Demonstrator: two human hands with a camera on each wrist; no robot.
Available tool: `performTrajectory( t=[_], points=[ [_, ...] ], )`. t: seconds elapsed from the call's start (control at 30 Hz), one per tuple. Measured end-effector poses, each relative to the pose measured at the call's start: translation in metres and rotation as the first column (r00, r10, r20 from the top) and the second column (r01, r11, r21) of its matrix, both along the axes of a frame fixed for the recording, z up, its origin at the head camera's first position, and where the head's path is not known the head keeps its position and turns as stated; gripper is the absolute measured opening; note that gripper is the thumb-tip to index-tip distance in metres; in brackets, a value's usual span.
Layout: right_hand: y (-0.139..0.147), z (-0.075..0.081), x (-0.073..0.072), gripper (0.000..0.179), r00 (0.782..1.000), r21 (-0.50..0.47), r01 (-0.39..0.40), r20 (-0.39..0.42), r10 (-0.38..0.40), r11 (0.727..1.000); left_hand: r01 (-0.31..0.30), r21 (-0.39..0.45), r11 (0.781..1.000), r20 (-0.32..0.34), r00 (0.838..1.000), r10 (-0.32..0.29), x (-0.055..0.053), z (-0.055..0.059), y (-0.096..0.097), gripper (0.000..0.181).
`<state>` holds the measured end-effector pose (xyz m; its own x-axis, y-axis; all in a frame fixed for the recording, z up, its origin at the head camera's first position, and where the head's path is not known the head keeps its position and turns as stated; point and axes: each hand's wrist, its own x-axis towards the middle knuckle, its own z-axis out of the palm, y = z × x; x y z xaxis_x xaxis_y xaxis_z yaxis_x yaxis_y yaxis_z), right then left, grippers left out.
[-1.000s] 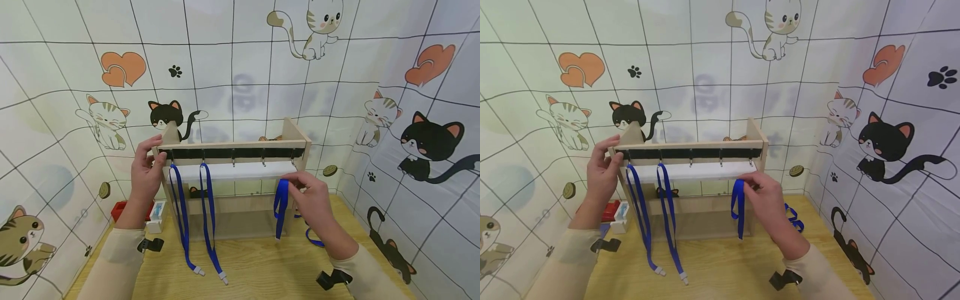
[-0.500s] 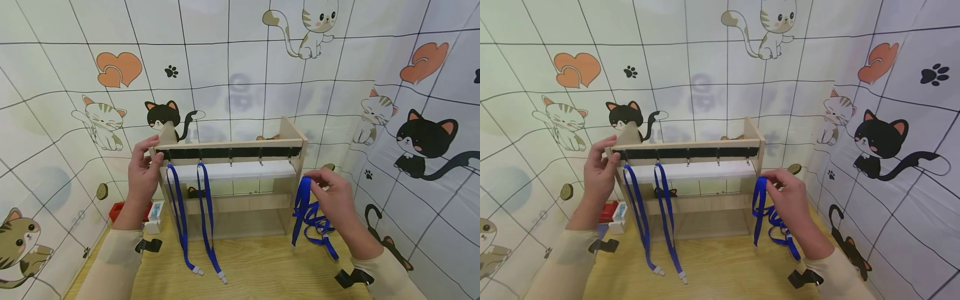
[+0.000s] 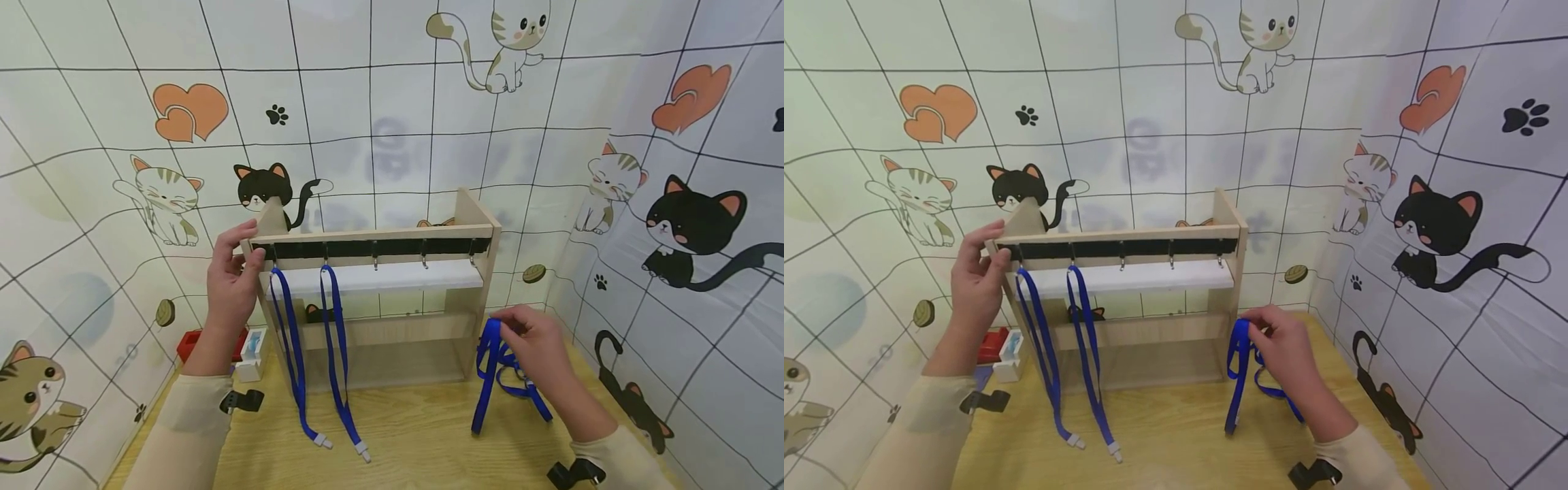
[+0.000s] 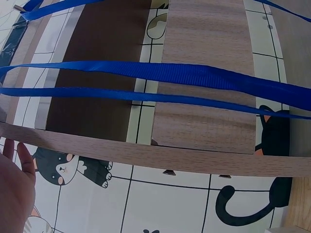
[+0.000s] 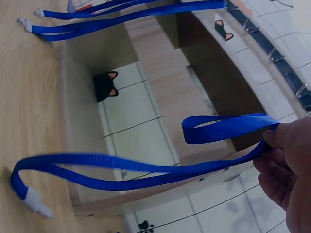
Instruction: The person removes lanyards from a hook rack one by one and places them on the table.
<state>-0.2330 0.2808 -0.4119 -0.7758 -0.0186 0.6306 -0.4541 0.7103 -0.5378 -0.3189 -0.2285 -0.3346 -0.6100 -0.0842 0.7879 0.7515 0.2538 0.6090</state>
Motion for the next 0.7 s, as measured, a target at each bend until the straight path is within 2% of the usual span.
performTrajectory(
  t=[0.17, 0.37, 0.7],
  points=[
    [0.005, -0.017, -0.006, 0.020, 0.997, 0.014, -0.017, 0.078, 0.016, 1.000, 0.003, 0.003, 1.000, 0.003, 1.000, -0.004, 0.000, 0.001, 0.000, 0.036],
    [0.012, -0.036, -0.008, 0.020, 0.985, 0.040, -0.081, 0.156, 0.073, 0.996, 0.018, 0.009, 1.000, -0.007, 1.000, -0.018, 0.000, 0.000, -0.001, 0.036],
    [0.021, -0.077, -0.017, 0.019, 0.938, 0.062, -0.178, 0.312, 0.150, 0.982, 0.013, 0.002, 1.000, 0.000, 1.000, -0.013, -0.001, -0.001, -0.001, 0.036]
  ],
)
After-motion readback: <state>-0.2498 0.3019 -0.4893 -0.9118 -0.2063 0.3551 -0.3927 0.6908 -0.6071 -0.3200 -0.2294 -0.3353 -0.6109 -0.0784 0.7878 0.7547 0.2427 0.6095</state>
